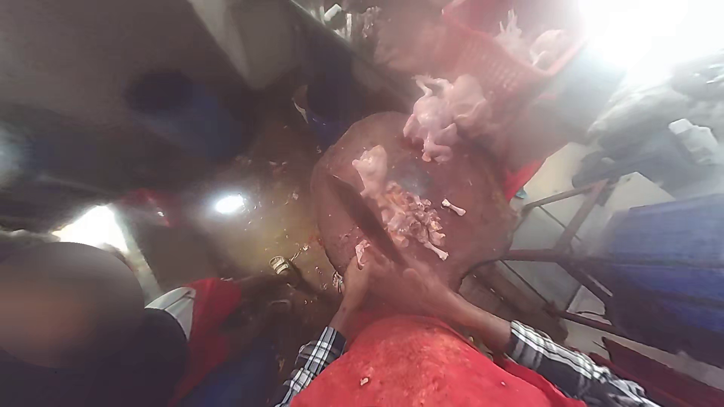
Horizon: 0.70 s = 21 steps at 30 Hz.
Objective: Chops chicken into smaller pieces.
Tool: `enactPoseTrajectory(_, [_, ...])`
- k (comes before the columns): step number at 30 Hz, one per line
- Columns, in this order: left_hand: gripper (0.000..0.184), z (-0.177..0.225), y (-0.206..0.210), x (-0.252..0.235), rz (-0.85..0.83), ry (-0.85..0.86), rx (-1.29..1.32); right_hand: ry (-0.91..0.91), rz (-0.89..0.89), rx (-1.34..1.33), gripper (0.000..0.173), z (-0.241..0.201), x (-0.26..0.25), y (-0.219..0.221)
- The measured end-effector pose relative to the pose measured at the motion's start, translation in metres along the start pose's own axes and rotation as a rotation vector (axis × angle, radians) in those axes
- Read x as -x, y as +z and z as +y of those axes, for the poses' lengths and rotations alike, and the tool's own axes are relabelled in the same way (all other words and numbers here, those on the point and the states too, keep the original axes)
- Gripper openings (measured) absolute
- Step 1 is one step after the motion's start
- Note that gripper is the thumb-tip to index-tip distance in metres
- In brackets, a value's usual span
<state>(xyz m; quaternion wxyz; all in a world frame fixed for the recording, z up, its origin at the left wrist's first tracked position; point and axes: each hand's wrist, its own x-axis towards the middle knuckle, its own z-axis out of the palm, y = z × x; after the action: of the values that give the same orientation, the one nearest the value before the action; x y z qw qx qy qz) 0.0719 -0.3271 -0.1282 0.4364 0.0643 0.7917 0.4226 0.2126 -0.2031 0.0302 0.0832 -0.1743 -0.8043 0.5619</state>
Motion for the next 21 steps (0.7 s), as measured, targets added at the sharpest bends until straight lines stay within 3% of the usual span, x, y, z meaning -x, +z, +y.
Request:
enactPoseTrajectory(2, [0.04,-0.002,0.0,-0.001,0.002,0.013,-0.019,0.055,-0.021,0.075,0.075,0.037,0.0,0.018])
enactPoseTrajectory(4, [0.038,-0.003,0.001,0.0,0.008,0.006,-0.038,0.38,-0.201,0.109,0.063,0.082,0.002,0.028])
enactPoseTrajectory(6, [0.04,-0.005,-0.002,0.0,0.011,0.0,-0.017,0.535,-0.291,0.098,0.066,0.09,-0.006,0.024])
enactPoseTrajectory(9, [0.039,-0.014,-0.017,0.015,0.069,0.034,0.156,0.429,-0.174,0.151,0.063,0.058,0.002,0.011])
enactPoseTrajectory(11, [0.04,-0.014,-0.035,0.022,0.15,0.088,0.264,0.328,-0.075,0.223,0.072,0.061,0.01,0.001])
enactPoseTrajectory(15, [0.047,-0.013,-0.066,0.027,0.175,0.138,0.366,0.583,-0.209,0.274,0.072,0.098,0.015,-0.021])
enactPoseTrajectory(17, [0.047,-0.007,-0.073,0.021,0.174,0.146,0.384,0.593,-0.258,0.263,0.072,0.076,0.003,-0.026])
enactPoseTrajectory(19, [0.046,-0.009,-0.074,0.022,0.168,0.132,0.405,0.475,-0.261,0.227,0.07,0.037,0.002,-0.017])
enactPoseTrajectory(21, [0.046,-0.009,-0.071,0.019,0.151,0.137,0.468,0.311,-0.221,0.232,0.071,0.029,-0.003,-0.005])
